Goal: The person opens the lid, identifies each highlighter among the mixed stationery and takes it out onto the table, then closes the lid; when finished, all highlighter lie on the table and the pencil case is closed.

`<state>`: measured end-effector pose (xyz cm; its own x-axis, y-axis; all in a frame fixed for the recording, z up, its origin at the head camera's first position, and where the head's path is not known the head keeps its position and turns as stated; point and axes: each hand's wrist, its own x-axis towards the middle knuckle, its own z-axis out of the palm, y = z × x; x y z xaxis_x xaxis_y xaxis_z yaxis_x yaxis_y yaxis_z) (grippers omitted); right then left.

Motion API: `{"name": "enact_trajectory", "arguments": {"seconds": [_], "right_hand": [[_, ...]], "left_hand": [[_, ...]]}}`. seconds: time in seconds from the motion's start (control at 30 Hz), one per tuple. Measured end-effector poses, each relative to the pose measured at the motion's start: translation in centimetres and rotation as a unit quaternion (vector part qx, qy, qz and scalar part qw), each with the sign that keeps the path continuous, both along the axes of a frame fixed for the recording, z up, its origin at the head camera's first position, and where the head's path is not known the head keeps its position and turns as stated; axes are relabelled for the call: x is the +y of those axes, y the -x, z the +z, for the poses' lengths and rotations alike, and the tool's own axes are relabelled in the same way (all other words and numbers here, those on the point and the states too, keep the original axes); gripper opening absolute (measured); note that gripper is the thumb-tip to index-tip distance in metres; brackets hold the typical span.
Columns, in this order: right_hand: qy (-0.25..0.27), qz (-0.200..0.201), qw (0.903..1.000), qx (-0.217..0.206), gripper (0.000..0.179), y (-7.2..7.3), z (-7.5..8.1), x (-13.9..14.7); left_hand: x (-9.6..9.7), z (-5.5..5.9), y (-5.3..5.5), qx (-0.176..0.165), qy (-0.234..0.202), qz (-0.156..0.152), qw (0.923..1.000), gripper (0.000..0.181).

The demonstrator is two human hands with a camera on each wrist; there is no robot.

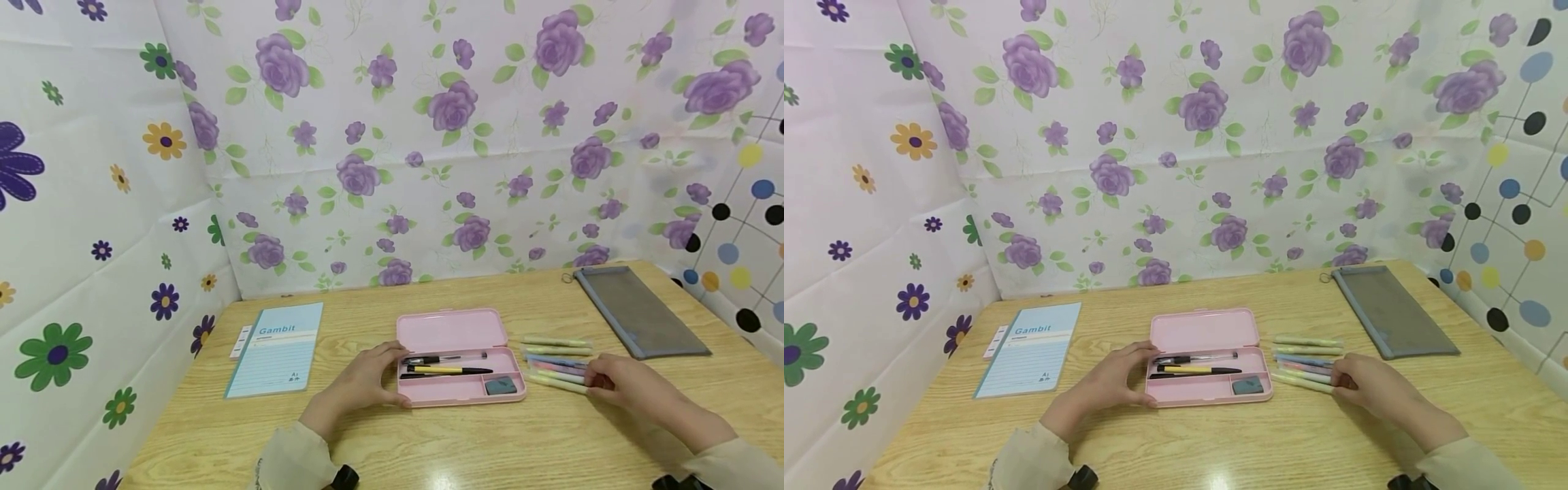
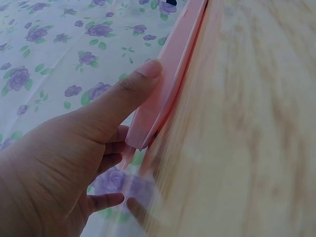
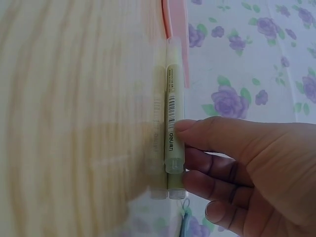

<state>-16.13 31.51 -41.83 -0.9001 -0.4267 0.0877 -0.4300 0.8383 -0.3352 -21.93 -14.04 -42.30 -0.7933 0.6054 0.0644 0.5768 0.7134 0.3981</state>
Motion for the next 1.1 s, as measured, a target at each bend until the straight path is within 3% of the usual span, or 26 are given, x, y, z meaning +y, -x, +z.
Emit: {"name": "enact_trajectory", "arguments": {"seconds": [0.37, 0.5, 0.7, 0.97, 1.1], "right_hand": [[0.009, 0.000, 1.0000, 0.002, 0.010, -0.3, 0.0, 0.1], [0.012, 0.003, 0.9996, 0.025, 0.011, -0.3, 0.3, -0.1], [0.025, -0.001, 0.9979, 0.059, 0.008, -0.4, 1.4, -0.7], [0.039, -0.010, 0.9982, 0.045, 0.006, 0.1, 3.3, -2.1], [0.049, -0.001, 0.9972, 0.056, 0.008, 0.5, 4.5, -2.9]], "left_hand": [[0.1, 0.0, 0.1, 0.003, 0.002, -0.001, 1.0000, 0.089], [0.1, -0.1, 0.1, 0.006, 0.004, -0.001, 1.0000, 0.090], [0.2, -0.2, 0.1, 0.022, 0.020, -0.001, 0.9996, 0.090], [0.4, 0.3, -0.4, 0.035, 0.018, 0.003, 0.9992, 0.090], [0.5, 0.8, -0.2, 0.058, 0.017, 0.008, 0.9981, 0.091]]}}
